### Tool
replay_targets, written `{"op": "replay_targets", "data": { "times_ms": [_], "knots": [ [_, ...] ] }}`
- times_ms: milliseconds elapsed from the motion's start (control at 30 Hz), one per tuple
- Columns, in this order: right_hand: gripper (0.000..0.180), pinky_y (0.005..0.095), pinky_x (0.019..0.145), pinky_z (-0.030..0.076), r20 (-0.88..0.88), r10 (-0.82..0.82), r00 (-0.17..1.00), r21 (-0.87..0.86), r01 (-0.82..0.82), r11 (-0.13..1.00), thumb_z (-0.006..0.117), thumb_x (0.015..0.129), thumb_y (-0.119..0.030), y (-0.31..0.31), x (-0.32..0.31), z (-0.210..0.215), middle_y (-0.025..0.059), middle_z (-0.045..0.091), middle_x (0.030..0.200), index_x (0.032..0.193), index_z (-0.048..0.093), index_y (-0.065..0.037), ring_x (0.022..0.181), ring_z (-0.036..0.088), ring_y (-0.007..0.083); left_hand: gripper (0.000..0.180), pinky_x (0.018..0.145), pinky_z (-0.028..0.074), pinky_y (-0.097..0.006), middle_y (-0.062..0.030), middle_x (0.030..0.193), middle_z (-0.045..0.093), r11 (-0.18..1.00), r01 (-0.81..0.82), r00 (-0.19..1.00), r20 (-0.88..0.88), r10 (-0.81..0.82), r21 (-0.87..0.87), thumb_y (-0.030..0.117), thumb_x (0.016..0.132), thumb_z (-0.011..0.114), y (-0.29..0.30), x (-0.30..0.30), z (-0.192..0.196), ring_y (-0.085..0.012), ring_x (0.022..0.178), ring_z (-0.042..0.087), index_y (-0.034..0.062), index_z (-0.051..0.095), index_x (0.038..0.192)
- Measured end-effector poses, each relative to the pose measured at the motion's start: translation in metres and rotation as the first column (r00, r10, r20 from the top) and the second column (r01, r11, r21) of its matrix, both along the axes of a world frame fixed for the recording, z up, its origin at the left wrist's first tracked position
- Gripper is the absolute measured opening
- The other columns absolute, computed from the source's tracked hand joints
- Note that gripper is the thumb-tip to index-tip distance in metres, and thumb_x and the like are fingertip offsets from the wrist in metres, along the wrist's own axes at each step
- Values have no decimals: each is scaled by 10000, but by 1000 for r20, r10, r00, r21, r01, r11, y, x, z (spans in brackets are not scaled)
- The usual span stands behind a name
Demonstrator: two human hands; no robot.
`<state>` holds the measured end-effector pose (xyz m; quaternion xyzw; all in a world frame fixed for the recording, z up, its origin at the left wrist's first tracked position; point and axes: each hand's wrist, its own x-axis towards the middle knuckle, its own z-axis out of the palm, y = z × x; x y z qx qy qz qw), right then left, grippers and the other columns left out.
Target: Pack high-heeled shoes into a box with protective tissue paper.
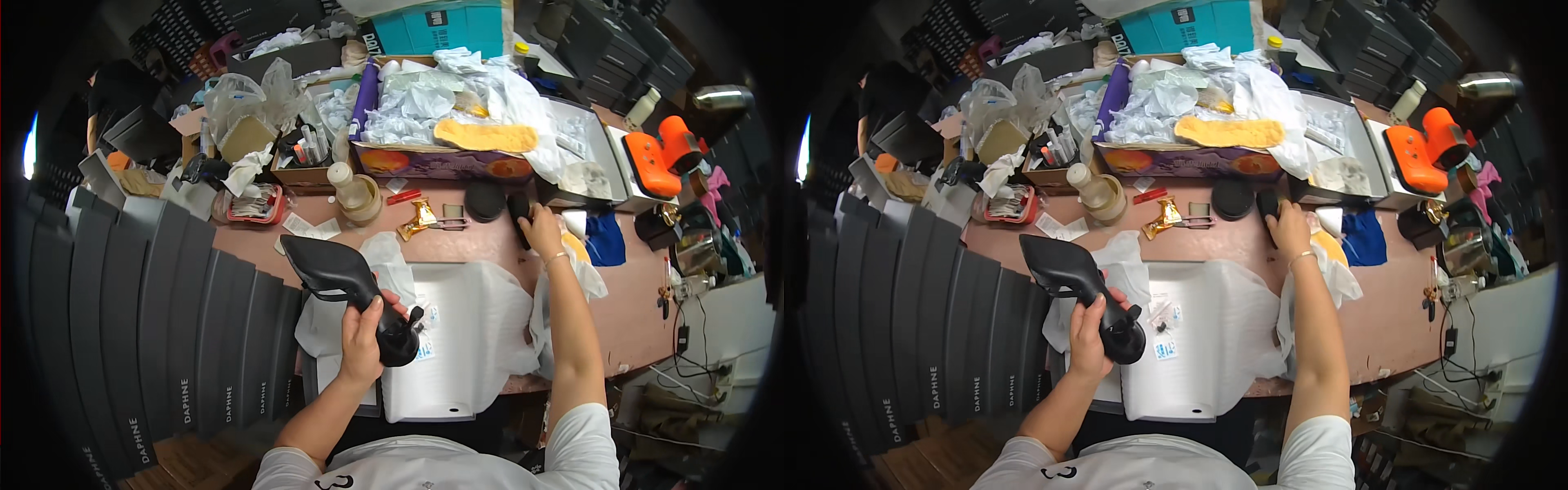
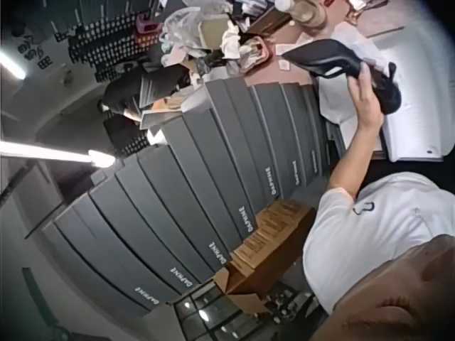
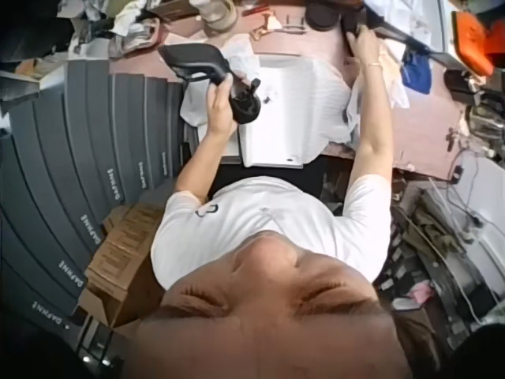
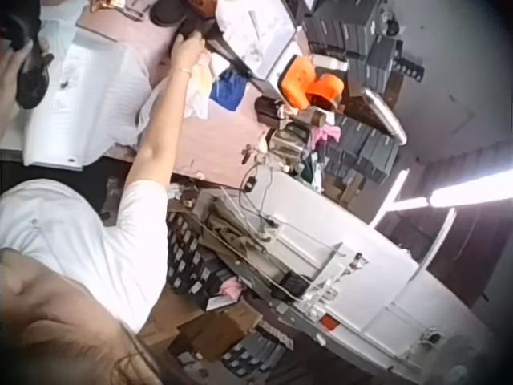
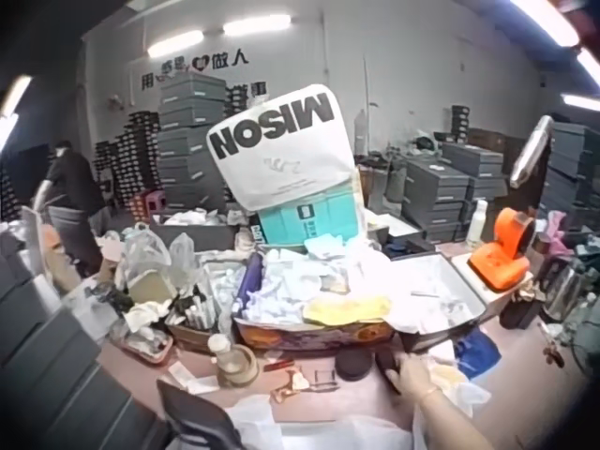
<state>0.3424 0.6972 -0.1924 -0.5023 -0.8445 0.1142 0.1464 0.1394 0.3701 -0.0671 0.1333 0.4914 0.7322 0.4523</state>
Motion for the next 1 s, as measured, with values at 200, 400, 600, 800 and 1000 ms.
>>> {"op": "replay_targets", "data": {
  "times_ms": [200, 400, 600, 800, 1000],
  "knots": [
    [273, 459, 744, 448, -131, -76, 988, -93, 64, 994, 659, 705, -98, -35, 2, -1, 175, 581, 974, 929, 527, -14, 893, 565, 375, 487, 800, 528, -374, -89, 965, 571, 1000, -24, 979, 201, 20, 15, 295, 984, 430, 42, -17, -9, -215, 862, 613, 19, 328, 1373],
    [501, 455, 922, 379, -131, 187, 974, 248, -150, 957, 584, 768, -82, -29, -41, 45, 165, 550, 1161, 1266, 524, -90, 1047, 540, 331, 476, 821, 523, -379, -99, 954, 576, 993, 22, 993, 116, -35, 115, 299, 1011, 392, 26, -2, -1, -242, 911, 619, 39, 285, 1395],
    [432, 423, 894, 439, -504, 271, 820, 193, -199, 961, 524, 776, -32, -97, -16, 96, 173, 548, 1142, 1201, 595, -61, 1028, 545, 337, 311, 745, 533, -309, -57, 885, 551, 996, -30, 999, 16, 29, 89, 353, 1020, 373, -14, 18, 16, -179, 849, 611, 55, 460, 1045],
    [410, 311, 666, 408, -162, 820, 549, 500, -671, 548, 605, 731, -128, -329, -1, 174, 51, 572, 989, 1135, 659, -83, 810, 552, 162, 499, 668, 520, -280, -94, 827, 599, 995, 26, 997, -71, -19, 97, 501, 995, 348, -55, 56, 16, -146, 720, 597, 32, 518, 979],
    [330, 331, 696, 432, -299, 548, 782, 378, -430, 820, 636, 700, -41, -347, 61, 137, 64, 593, 902, 1029, 665, -52, 792, 573, 209, 581, 642, 525, -281, -121, 776, 629, 973, 199, 960, -222, -170, 115, 531, 989, 324, -105, 47, 20, -166, 685, 628, -6, 543, 943]
  ]
}}
